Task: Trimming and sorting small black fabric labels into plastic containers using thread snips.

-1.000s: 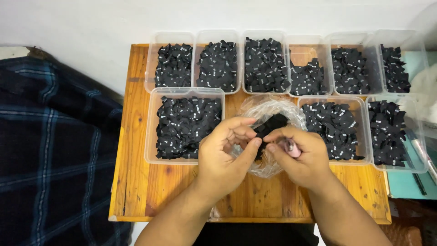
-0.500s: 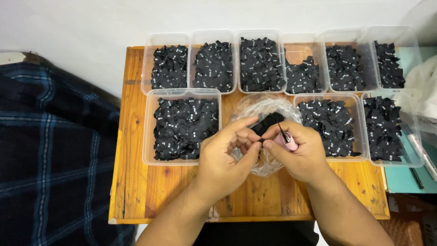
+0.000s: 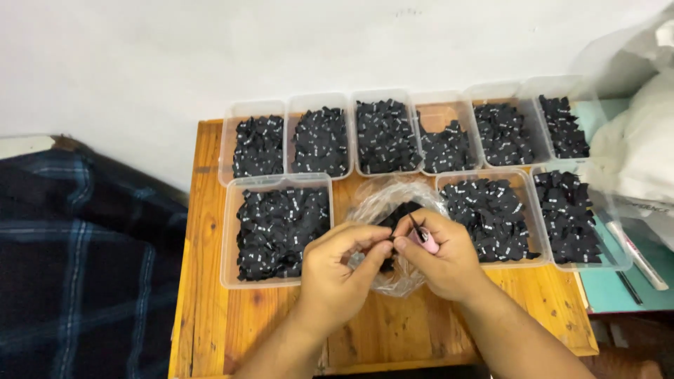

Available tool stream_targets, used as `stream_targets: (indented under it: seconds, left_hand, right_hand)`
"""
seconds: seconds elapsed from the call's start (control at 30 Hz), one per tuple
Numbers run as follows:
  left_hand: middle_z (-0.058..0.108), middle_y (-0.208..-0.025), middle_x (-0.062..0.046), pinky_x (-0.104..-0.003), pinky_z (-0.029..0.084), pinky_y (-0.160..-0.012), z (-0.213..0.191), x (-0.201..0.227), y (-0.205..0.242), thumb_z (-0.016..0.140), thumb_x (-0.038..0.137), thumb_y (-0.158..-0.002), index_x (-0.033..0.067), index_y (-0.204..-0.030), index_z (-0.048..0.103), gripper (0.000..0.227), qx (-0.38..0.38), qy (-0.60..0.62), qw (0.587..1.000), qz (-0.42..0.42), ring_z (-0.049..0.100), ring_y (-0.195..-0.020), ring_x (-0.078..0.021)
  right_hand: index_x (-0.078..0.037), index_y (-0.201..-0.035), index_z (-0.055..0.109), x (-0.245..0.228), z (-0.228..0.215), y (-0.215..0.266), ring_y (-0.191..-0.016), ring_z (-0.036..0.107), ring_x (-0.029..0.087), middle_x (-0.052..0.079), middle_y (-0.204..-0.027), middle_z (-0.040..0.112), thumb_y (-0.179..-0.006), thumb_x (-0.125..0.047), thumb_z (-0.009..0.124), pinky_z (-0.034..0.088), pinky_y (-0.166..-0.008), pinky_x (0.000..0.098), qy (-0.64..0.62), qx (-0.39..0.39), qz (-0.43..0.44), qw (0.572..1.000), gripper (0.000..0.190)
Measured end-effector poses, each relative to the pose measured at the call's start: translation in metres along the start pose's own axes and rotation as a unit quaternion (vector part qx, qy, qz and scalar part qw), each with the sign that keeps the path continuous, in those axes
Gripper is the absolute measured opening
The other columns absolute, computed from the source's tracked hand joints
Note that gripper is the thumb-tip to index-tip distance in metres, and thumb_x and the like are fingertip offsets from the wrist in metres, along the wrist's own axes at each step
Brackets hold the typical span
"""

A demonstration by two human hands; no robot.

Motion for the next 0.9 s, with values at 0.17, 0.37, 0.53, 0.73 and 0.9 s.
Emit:
stream_targets:
  seconds: [0.17, 0.37, 0.53, 0.73, 0.9]
  left_hand:
    - [0.077, -0.092, -0.008, -0.027, 0.060, -0.075, -0.001, 0.005, -0.003, 0.072, 0.007, -0.092, 0.0053, -0.100, 0.078, 0.010, -0.010, -0.027, 0.999, 0.031, 0.074, -0.082, -0.0168]
    - [0.078, -0.093, -0.008, -0.027, 0.061, -0.072, 0.002, 0.001, -0.007, 0.073, 0.008, -0.092, 0.0068, -0.102, 0.080, 0.013, -0.037, -0.021, 0.998, 0.035, 0.074, -0.081, -0.0169]
    - [0.077, -0.092, -0.008, -0.027, 0.059, -0.070, 0.004, 0.006, -0.010, 0.072, 0.009, -0.092, 0.0064, -0.103, 0.079, 0.013, -0.050, -0.015, 0.998, 0.022, 0.072, -0.079, -0.0160]
    - [0.076, -0.090, -0.008, -0.027, 0.058, -0.070, 0.004, 0.008, -0.008, 0.074, 0.006, -0.091, 0.0067, -0.100, 0.079, 0.010, -0.039, -0.002, 0.999, 0.024, 0.071, -0.077, -0.0157]
    - [0.076, -0.088, -0.007, -0.026, 0.057, -0.069, 0.005, -0.003, -0.021, 0.076, 0.003, -0.089, 0.0072, -0.097, 0.079, 0.009, -0.048, -0.002, 0.998, 0.029, 0.071, -0.075, -0.0147]
  right_hand:
    - [-0.013, -0.094, 0.071, 0.010, 0.002, 0.000, -0.071, 0.061, 0.007, -0.004, -0.080, 0.070, -0.088, -0.018, 0.076, 0.050, -0.070, 0.0241, 0.020, -0.010, 0.010, 1.000, 0.010]
    - [-0.012, -0.091, 0.073, 0.009, 0.001, -0.006, -0.076, 0.064, 0.008, -0.004, -0.081, 0.072, -0.088, -0.018, 0.077, 0.053, -0.075, 0.0265, -0.001, -0.019, -0.007, 1.000, 0.007]
    - [-0.011, -0.091, 0.073, 0.009, 0.000, -0.009, -0.075, 0.063, 0.009, -0.003, -0.081, 0.071, -0.089, -0.015, 0.074, 0.052, -0.073, 0.0273, -0.022, -0.017, -0.003, 1.000, 0.004]
    - [-0.010, -0.088, 0.072, 0.001, 0.001, -0.008, -0.071, 0.061, 0.011, -0.002, -0.076, 0.068, -0.091, -0.018, 0.072, 0.051, -0.069, 0.0279, -0.030, -0.012, -0.004, 0.999, 0.008]
    - [-0.008, -0.087, 0.073, 0.015, -0.005, -0.016, -0.071, 0.063, 0.009, -0.001, -0.077, 0.071, -0.089, -0.017, 0.075, 0.053, -0.068, 0.0249, -0.035, -0.001, 0.031, 0.999, 0.010]
Point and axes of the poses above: each hand's wrist, its own y-axis away from the middle knuckle, its own z-axis out of the palm, x = y × z, the point moved 10 cm from there along -y, towards the middle knuckle
